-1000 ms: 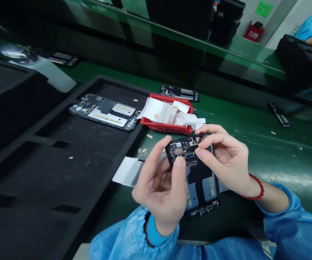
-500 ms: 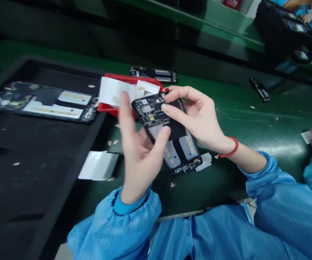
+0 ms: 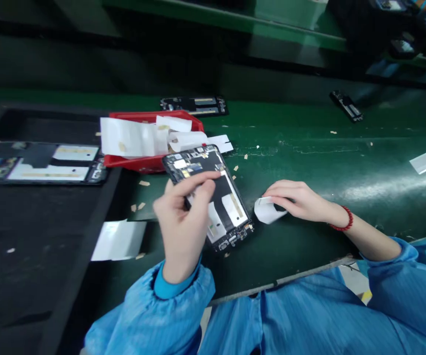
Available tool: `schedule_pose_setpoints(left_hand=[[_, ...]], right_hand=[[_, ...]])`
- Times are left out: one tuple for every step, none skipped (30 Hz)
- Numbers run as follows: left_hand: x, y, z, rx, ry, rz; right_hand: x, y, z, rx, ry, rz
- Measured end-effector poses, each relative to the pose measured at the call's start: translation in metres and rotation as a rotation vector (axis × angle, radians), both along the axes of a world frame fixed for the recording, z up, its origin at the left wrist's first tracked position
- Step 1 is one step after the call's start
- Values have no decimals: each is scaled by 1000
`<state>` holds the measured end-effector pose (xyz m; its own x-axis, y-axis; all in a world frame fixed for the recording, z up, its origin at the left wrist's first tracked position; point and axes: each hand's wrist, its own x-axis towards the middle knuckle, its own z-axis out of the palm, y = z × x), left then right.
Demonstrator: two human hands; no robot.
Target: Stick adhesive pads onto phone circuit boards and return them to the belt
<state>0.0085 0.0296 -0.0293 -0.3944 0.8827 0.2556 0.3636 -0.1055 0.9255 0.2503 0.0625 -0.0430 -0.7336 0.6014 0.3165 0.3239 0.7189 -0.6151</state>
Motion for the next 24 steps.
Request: schedule_pose_setpoints(left_hand=[[4, -1, 1, -11, 43, -63], [8, -3, 2, -21, 70, -127], [12, -4, 2, -28, 87, -188], [15, -6, 3, -26, 106, -243], [19, -8, 3, -15, 115, -281], [21, -9, 2, 4, 115, -296], [22, -10, 2, 29, 111, -290], [23, -12, 1, 56, 107, -268], [24, -13, 0, 86, 106, -237], [23, -14, -1, 116, 110, -212], [23, -15, -1, 144, 119, -198], [23, -16, 0, 169, 129, -184], [23, -16, 0, 190, 143, -171], [23, -17, 1, 210, 160, -160], [24, -18, 3, 231, 180, -148], [25, -18, 4, 249, 199, -131], [25, -19, 5, 265, 219, -115], [26, -20, 5, 282, 239, -106], [26, -20, 6, 296, 260, -103], [26, -21, 6, 307, 279, -98], [26, -21, 6, 316, 295, -95], [26, -21, 5, 321, 309, -100], [26, -21, 5, 330, 319, -105], [26, -21, 5, 336, 327, -108]], right_hand=[[-3, 1, 4, 10, 23, -28], [-5, 1, 9, 26, 49, -51], [-7, 1, 13, 47, 77, -72], [-9, 0, 17, 69, 108, -95], [-10, -1, 20, 89, 140, -119], [-12, -2, 23, 101, 171, -141], [-12, -2, 24, 98, 199, -156], [-13, -3, 26, 82, 227, -168], [-14, -3, 28, 60, 252, -173], [-14, -3, 29, 36, 272, -168], [-15, -4, 31, 18, 285, -160], [-15, -4, 33, 10, 295, -156], [-16, -4, 34, 9, 302, -156], [-17, -3, 36, 14, 306, -156], [-18, -3, 37, 18, 312, -156], [-19, -3, 38, 21, 318, -156], [-20, -2, 40, 23, 324, -154], [-21, -2, 41, 24, 324, -151], [-21, -1, 43, 26, 321, -146], [-21, 0, 45, 28, 313, -145], [-21, 1, 48, 31, 300, -143], [-20, 3, 50, 39, 285, -134], [-19, 4, 52, 53, 267, -121], [-18, 5, 54, 72, 245, -104]])
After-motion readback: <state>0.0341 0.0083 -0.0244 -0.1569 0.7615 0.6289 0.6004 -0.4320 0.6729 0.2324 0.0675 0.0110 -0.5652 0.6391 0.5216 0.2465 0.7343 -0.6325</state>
